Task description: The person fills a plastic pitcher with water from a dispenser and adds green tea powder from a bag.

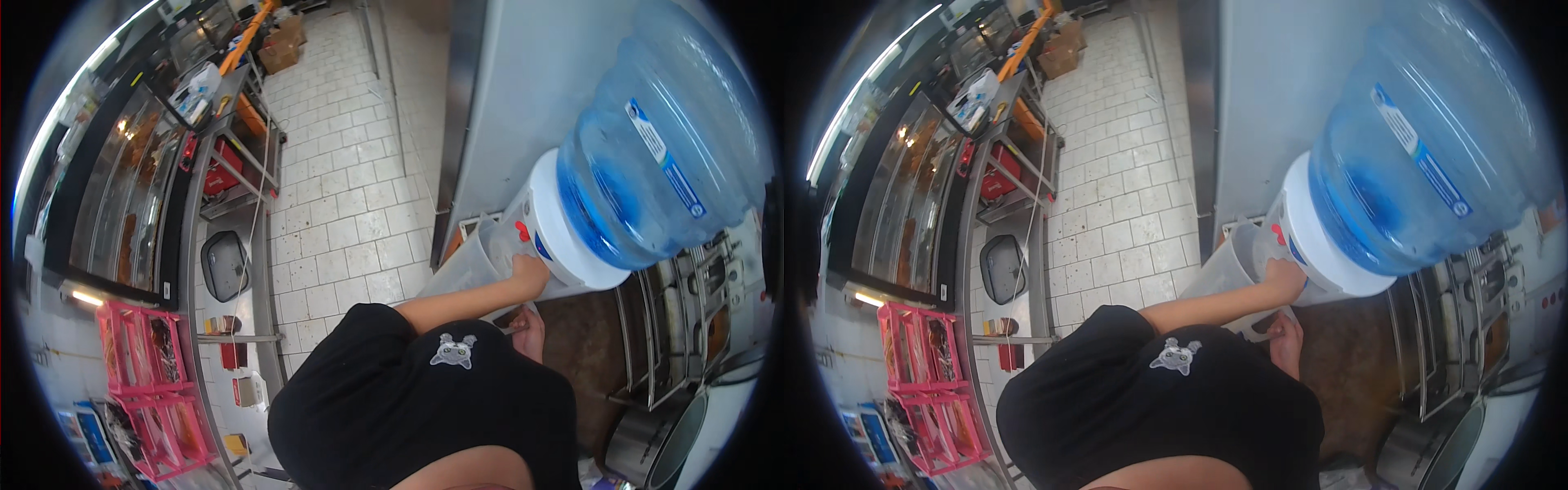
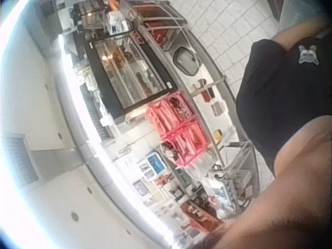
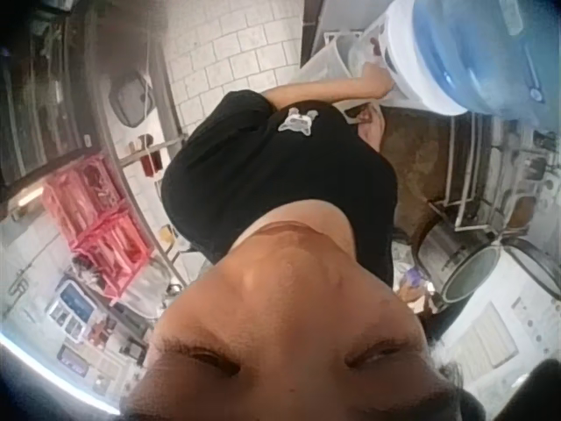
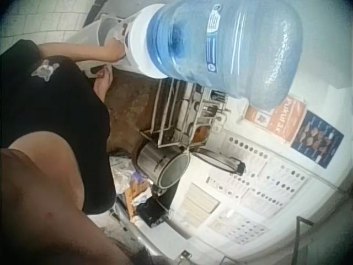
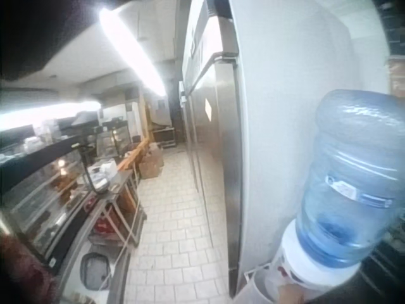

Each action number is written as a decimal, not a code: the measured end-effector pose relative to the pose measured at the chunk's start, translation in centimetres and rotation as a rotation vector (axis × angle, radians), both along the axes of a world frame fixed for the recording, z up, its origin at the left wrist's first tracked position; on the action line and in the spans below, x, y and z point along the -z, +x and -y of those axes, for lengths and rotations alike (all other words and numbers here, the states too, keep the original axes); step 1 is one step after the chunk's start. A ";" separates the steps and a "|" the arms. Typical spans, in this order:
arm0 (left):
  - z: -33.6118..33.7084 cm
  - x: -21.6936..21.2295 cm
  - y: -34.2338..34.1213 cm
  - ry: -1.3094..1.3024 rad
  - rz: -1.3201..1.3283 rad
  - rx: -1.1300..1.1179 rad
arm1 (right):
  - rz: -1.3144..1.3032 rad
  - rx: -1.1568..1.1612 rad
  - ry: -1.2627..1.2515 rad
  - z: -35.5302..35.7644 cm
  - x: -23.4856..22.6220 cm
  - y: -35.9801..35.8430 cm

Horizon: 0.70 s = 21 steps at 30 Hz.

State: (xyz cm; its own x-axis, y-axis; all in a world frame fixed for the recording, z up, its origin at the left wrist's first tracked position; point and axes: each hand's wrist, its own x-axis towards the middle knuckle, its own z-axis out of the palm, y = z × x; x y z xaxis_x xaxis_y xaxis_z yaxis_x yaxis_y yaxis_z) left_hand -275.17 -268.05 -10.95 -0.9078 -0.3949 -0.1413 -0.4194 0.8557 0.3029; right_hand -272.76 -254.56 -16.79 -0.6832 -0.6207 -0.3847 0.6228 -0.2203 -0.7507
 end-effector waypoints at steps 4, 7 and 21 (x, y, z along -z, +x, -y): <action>-1.0 0.4 0.0 -0.141 -0.036 -0.041 | 0.007 0.014 -0.001 -0.2 0.3 0.1; -1.8 0.8 -0.4 -0.187 -0.017 -0.073 | 0.000 0.028 -0.004 -0.7 0.7 0.1; 3.4 -0.9 0.6 0.088 0.123 0.087 | 0.008 0.043 0.006 -0.5 -0.6 0.4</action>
State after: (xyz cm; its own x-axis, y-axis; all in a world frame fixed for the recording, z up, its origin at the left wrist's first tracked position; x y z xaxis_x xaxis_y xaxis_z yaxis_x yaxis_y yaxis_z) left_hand -274.59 -271.48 -10.06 -0.9118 -0.2967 -0.2839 -0.3834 0.8628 0.3295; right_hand -272.38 -254.01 -16.21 -0.7057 -0.5887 -0.3942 0.6192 -0.2421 -0.7470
